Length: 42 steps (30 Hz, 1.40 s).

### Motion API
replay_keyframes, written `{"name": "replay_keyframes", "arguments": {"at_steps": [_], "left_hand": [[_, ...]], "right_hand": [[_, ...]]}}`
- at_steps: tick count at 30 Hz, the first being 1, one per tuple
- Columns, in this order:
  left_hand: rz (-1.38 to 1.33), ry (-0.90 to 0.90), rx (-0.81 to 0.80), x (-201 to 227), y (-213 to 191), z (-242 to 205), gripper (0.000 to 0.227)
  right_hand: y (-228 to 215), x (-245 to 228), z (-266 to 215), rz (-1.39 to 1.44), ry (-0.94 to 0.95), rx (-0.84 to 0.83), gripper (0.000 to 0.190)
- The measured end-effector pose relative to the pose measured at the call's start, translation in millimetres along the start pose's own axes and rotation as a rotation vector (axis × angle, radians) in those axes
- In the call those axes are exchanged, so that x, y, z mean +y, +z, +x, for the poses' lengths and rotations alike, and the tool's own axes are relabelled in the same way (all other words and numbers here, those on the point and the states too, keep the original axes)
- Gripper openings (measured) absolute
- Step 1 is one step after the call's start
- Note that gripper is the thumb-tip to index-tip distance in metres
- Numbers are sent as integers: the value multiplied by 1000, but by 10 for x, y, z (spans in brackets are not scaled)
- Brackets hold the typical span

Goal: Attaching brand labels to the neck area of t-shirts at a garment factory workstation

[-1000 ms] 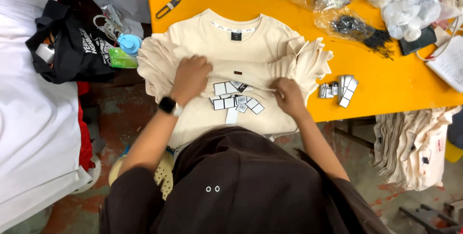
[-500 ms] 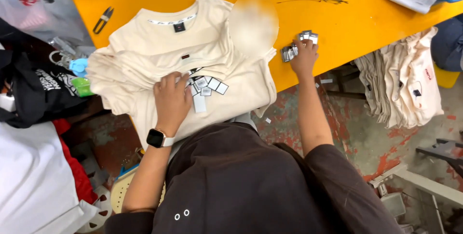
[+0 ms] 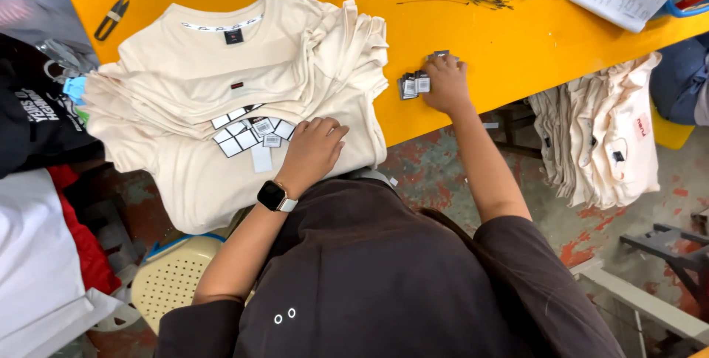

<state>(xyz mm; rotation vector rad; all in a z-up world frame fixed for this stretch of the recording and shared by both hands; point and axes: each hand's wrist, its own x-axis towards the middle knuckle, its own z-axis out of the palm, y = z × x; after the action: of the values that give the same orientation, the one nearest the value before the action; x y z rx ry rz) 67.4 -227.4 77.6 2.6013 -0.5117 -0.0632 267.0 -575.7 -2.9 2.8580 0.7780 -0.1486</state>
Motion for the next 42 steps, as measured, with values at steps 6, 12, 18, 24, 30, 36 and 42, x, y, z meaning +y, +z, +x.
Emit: {"name": "replay_keyframes", "arguments": {"at_steps": [6, 12, 18, 24, 30, 36, 42], "left_hand": [[2, 18, -63, 277, 103, 400, 27], [-643, -414, -80, 584, 270, 1163, 57], [-988, -663, 149, 181, 1580, 1653, 15], [-1125, -666, 183, 95, 1936, 1639, 18], [-881, -562, 13, 152, 2061, 1805, 28], [-995, -498, 27, 140, 2245, 2078, 22], [-1286, -554, 89, 609, 1354, 2116, 31]], "right_hand": [[135, -51, 24, 27, -70, -63, 57], [-528, -302, -234, 427, -198, 110, 65], [-391, 142, -61, 1137, 48, 220, 58], [694, 992, 226, 983, 457, 126, 39], [670, 1093, 205, 1300, 552, -44, 26], [245, 1168, 269, 1087, 419, -20, 31], [37, 726, 439, 1473, 131, -196, 18]]}}
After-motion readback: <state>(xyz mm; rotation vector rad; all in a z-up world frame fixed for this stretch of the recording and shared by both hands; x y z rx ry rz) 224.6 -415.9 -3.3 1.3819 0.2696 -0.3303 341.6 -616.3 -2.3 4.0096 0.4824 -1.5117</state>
